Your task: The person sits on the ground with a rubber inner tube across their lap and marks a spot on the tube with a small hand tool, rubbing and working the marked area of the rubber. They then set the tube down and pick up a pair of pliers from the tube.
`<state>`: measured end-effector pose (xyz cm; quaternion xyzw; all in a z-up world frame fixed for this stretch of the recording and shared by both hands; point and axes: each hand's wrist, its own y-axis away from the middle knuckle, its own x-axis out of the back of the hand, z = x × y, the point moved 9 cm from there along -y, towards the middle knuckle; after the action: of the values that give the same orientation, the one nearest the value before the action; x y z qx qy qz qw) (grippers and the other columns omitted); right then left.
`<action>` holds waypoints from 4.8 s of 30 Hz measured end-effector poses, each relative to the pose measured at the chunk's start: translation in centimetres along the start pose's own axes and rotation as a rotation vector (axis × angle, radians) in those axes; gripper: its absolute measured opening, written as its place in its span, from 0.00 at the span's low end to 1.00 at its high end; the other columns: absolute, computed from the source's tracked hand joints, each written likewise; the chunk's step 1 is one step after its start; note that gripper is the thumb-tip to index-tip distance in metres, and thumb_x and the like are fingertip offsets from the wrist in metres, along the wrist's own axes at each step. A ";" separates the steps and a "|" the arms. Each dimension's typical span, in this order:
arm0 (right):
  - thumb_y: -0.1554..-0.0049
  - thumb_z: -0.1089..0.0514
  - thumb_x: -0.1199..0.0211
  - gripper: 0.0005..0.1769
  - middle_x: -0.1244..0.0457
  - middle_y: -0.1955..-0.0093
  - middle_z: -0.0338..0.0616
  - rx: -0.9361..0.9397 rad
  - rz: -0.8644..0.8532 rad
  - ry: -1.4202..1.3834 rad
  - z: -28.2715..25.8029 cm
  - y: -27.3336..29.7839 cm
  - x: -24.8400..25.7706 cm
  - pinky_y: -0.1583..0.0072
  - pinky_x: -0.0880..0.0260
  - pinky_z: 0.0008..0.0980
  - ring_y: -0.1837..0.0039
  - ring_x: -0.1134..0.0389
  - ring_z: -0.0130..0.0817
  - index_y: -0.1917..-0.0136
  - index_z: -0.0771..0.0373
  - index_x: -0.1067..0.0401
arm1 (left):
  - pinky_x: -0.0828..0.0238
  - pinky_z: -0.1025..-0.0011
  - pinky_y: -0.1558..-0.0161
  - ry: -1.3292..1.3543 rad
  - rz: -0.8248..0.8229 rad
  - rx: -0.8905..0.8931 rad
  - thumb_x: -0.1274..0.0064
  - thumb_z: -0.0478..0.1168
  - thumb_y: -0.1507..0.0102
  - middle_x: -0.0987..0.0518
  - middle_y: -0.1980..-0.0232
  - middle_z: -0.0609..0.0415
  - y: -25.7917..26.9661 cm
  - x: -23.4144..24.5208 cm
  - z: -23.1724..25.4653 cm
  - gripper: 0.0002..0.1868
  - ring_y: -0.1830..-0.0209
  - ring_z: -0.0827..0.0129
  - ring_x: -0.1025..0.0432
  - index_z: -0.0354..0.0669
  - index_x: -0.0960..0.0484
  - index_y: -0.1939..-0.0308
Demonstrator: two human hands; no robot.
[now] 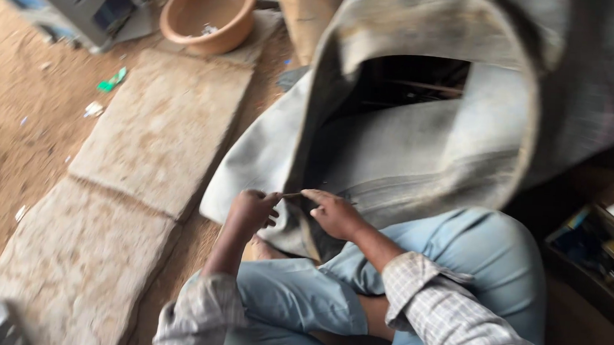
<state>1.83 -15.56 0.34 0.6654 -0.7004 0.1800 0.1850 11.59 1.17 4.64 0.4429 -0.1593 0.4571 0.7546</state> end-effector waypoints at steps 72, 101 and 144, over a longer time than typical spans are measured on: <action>0.36 0.50 0.44 0.15 0.28 0.43 0.42 0.189 0.234 0.253 -1.5 -1.2 -1.6 0.42 0.28 0.41 0.44 0.26 0.43 0.42 0.58 0.23 | 0.27 0.53 0.55 -0.693 -0.104 -0.562 0.44 0.54 0.39 0.17 0.61 0.45 6.6 0.5 7.2 0.17 0.57 0.48 0.23 0.45 0.14 0.60; 0.37 0.60 0.49 0.16 0.29 0.42 0.42 0.305 0.160 0.370 -3.0 0.9 -3.4 0.46 0.29 0.43 0.50 0.26 0.42 0.40 0.61 0.26 | 0.47 0.73 0.81 1.131 -0.177 0.237 0.48 0.50 0.33 0.32 0.79 0.60 0.2 -12.5 -7.8 0.16 0.85 0.73 0.40 0.47 0.25 0.71; 0.36 0.57 0.42 0.09 0.27 0.48 0.36 0.258 0.173 0.363 -3.3 0.7 -2.7 0.49 0.35 0.39 0.56 0.27 0.39 0.43 0.54 0.26 | 0.27 0.53 0.52 -0.304 0.383 -0.426 0.39 0.64 0.43 0.19 0.58 0.41 8.0 -2.4 0.7 0.32 0.55 0.49 0.23 0.35 0.20 0.59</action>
<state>1.34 -11.51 1.84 0.5778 -0.6813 0.3998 0.2052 3.78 0.81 7.64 0.3004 -0.4425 0.4758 0.6983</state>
